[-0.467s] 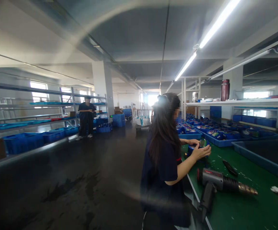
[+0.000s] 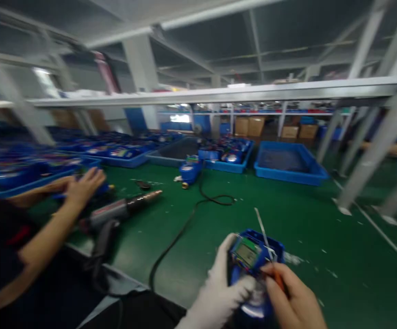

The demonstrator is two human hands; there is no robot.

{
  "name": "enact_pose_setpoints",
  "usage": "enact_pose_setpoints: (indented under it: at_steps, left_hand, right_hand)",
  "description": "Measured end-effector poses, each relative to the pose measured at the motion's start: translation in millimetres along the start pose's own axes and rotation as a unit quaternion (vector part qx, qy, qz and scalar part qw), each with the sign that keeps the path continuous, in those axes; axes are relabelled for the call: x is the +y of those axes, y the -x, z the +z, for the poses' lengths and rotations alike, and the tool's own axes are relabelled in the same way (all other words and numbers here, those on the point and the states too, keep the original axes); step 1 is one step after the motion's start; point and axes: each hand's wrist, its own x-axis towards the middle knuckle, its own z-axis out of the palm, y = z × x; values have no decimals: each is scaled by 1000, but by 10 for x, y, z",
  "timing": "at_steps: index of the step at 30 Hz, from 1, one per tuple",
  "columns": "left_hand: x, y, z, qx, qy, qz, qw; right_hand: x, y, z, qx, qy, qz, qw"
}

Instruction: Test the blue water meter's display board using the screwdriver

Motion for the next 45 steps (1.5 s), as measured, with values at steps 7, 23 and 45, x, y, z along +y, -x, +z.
enact_pose_setpoints:
  at_steps: [7,23,45]
  left_hand:
    - [-216,-243,-24,84,45,17,995]
    - [-134,-272,19,167,-170,100,966]
    - [-67,-408,50,209,300,26,930]
  right_hand:
    - [49,35,-29,34,-109,40,993]
    - [13,-141,-190,104,15,-178,978]
    - [104,-294,-171,85,-36,-83,992]
